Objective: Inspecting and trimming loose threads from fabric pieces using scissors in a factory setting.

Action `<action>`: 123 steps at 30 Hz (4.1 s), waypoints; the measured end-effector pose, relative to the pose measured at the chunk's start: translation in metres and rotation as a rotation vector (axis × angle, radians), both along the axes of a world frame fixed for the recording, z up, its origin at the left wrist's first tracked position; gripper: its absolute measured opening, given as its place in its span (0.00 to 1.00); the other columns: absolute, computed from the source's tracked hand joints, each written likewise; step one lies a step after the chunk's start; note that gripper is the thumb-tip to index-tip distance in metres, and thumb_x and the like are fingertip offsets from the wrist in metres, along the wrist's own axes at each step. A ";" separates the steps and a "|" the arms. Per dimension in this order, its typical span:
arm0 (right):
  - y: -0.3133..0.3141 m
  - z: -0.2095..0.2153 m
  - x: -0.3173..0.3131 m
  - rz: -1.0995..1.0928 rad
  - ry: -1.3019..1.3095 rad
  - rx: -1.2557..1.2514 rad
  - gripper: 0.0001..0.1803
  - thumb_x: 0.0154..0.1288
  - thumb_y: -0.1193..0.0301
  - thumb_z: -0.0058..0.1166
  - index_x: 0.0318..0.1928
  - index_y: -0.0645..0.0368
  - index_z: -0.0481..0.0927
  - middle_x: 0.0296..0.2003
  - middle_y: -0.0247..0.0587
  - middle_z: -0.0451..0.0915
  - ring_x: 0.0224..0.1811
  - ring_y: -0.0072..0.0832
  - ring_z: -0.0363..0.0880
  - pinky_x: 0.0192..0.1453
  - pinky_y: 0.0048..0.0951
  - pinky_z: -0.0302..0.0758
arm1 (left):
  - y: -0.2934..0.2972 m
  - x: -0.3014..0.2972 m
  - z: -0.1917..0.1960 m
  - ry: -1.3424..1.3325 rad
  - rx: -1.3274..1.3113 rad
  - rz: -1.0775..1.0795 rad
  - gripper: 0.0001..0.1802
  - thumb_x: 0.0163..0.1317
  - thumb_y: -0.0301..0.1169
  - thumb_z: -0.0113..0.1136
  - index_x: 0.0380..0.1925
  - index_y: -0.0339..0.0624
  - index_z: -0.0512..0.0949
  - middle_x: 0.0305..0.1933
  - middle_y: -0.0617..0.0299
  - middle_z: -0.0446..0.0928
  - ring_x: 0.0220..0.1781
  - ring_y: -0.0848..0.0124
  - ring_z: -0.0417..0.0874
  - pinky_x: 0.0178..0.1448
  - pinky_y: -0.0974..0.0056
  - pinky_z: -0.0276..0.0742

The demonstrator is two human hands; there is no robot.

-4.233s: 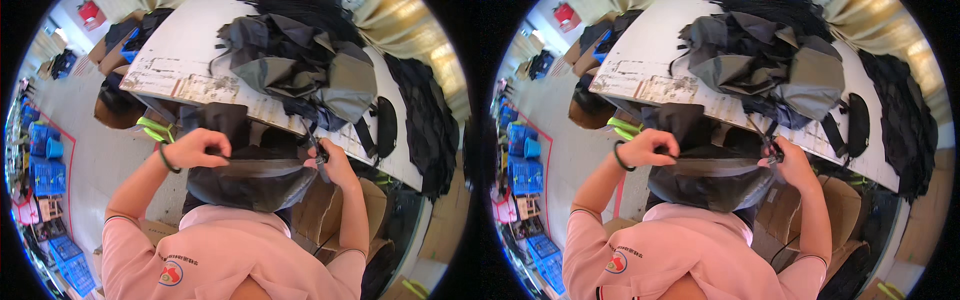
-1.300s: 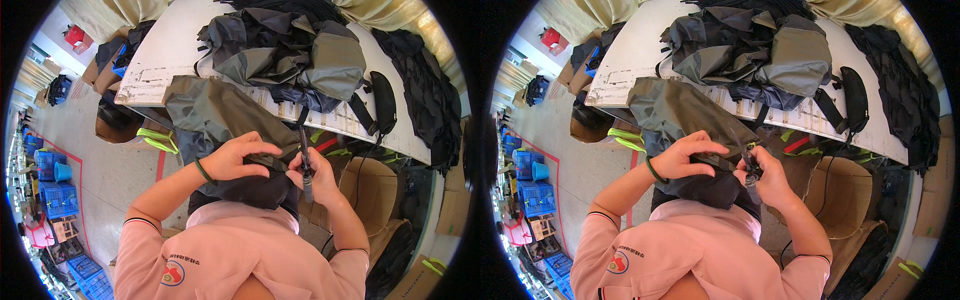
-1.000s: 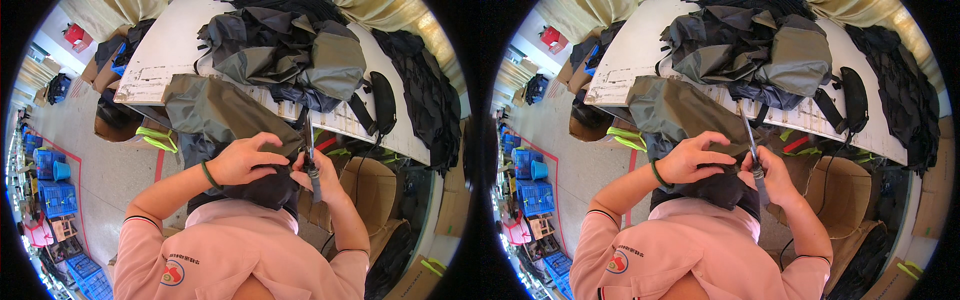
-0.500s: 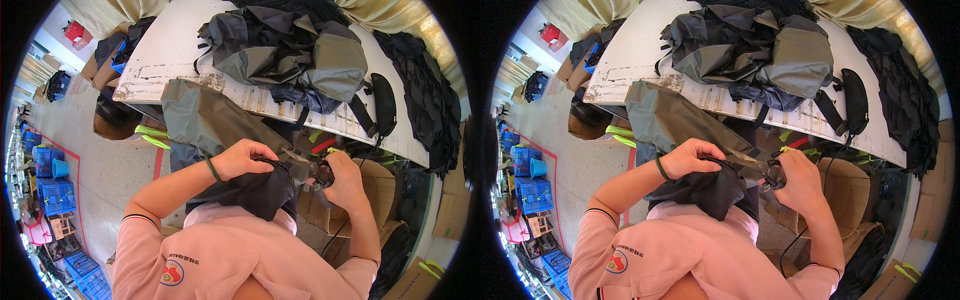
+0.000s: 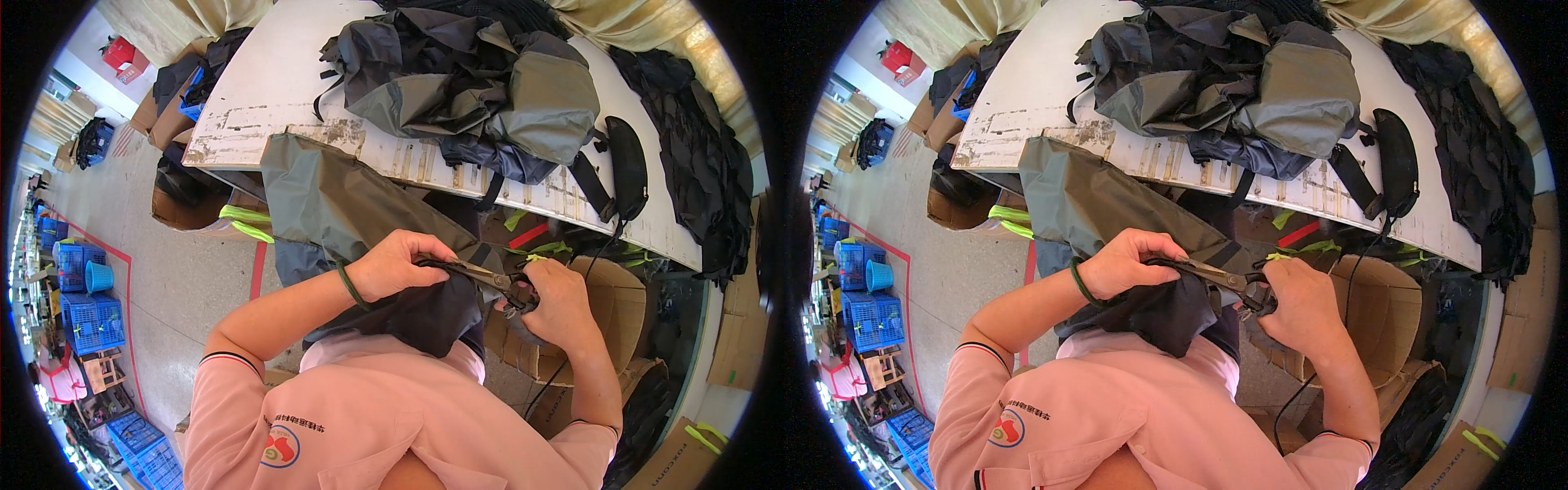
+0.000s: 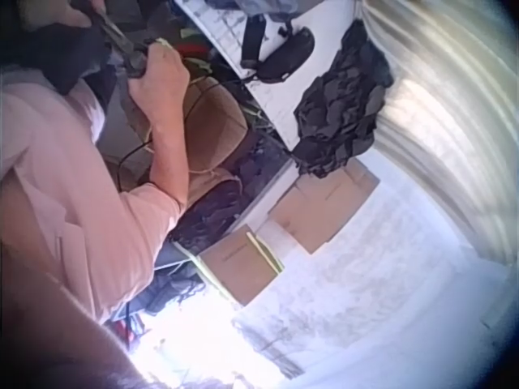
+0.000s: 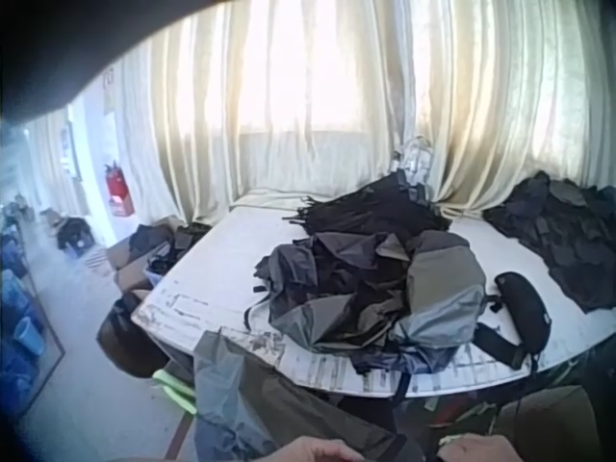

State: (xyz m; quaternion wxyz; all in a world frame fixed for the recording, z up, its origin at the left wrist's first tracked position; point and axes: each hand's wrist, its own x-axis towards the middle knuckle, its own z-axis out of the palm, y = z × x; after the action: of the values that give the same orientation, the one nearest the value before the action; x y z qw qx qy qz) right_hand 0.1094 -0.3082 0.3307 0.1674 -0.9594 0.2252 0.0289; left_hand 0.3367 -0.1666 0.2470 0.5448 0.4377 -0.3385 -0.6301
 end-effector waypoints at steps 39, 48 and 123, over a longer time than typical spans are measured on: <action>-0.015 -0.055 -0.021 -0.308 -0.074 0.589 0.16 0.49 0.81 0.66 0.31 0.62 0.69 0.23 0.34 0.70 0.27 0.18 0.68 0.31 0.23 0.68 | 0.112 0.100 -0.085 -1.398 -0.198 0.158 0.10 0.50 0.31 0.66 0.33 0.47 0.77 0.40 0.61 0.73 0.47 0.59 0.72 0.53 0.57 0.65; -0.025 -0.069 -0.033 -0.300 -0.109 0.559 0.15 0.50 0.81 0.65 0.30 0.61 0.69 0.22 0.32 0.69 0.25 0.18 0.65 0.30 0.23 0.66 | 0.129 0.111 -0.078 -0.684 -0.043 0.387 0.06 0.60 0.25 0.58 0.32 0.39 0.71 0.36 0.60 0.76 0.40 0.75 0.75 0.48 0.68 0.72; -0.001 -0.025 0.081 0.047 -0.331 0.201 0.23 0.33 0.75 0.74 0.30 0.60 0.74 0.22 0.40 0.75 0.24 0.36 0.75 0.31 0.29 0.72 | 0.158 0.170 0.035 -0.603 0.121 0.664 0.10 0.54 0.21 0.64 0.33 0.46 0.75 0.31 0.75 0.72 0.31 0.85 0.72 0.32 0.77 0.68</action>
State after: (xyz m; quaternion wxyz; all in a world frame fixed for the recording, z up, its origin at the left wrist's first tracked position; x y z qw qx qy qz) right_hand 0.1905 -0.3092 0.3056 0.2965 -0.9344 0.1683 -0.1029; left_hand 0.5069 -0.0088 0.2823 0.5679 0.7177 -0.2857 -0.2842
